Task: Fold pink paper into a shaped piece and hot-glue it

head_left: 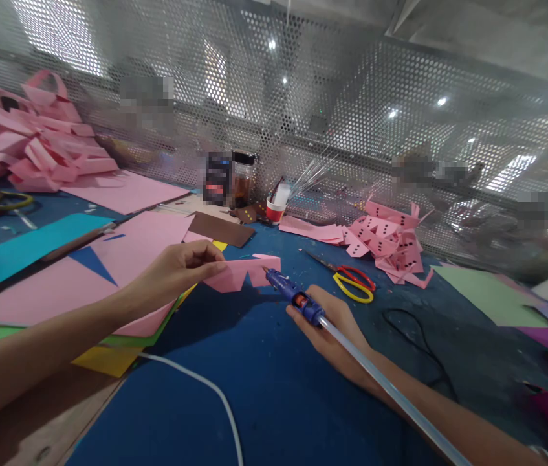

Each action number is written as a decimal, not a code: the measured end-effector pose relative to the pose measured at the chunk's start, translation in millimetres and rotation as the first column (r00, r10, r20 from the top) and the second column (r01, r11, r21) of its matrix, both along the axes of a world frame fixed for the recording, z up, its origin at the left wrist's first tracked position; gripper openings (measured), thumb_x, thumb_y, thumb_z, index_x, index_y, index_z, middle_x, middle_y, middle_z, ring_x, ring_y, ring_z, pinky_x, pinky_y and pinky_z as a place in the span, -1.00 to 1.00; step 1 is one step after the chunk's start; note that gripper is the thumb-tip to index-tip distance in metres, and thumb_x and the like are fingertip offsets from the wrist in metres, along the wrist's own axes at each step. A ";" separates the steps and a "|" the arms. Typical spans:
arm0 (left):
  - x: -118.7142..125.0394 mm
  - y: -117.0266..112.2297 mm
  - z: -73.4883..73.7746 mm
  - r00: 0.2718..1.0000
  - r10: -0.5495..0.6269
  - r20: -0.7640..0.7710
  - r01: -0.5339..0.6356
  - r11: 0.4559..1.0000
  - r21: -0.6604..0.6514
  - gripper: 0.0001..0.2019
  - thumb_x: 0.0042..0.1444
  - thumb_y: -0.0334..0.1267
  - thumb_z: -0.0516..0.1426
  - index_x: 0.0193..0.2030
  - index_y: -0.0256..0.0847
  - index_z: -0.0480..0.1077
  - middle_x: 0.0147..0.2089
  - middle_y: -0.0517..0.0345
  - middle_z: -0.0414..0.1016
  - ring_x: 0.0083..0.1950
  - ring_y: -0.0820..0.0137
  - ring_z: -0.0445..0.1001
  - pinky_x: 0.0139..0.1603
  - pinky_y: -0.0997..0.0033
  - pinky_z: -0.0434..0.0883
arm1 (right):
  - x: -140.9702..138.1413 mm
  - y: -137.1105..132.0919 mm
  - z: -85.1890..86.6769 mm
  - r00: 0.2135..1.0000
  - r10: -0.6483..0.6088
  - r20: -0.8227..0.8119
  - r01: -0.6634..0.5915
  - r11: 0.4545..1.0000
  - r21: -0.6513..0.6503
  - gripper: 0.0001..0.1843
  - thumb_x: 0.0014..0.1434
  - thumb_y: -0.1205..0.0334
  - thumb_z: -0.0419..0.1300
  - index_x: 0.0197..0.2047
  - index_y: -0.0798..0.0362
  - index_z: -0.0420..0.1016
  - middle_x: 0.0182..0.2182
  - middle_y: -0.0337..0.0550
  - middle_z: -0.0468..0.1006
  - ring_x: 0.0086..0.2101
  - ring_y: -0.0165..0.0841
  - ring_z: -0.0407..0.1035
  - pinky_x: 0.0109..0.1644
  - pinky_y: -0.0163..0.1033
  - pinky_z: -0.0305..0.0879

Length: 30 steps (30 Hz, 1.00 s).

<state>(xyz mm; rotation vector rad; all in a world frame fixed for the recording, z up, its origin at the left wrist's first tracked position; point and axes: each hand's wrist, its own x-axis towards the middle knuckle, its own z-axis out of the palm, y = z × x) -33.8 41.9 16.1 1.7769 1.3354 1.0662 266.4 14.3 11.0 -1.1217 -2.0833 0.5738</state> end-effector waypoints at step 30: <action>1.6 -4.0 -5.5 0.995 0.034 -0.096 -0.049 0.987 -0.156 -0.61 0.05 0.17 0.22 -0.28 -0.14 0.45 -0.32 0.17 0.52 -0.22 0.25 0.47 -0.22 0.33 0.39 | 52.9 56.5 -0.6 0.964 -0.256 -0.069 0.225 0.928 -0.296 -0.56 0.25 -0.16 0.17 -0.39 0.07 0.44 -0.67 -0.32 0.34 -0.62 -0.44 0.26 -0.50 -0.32 0.19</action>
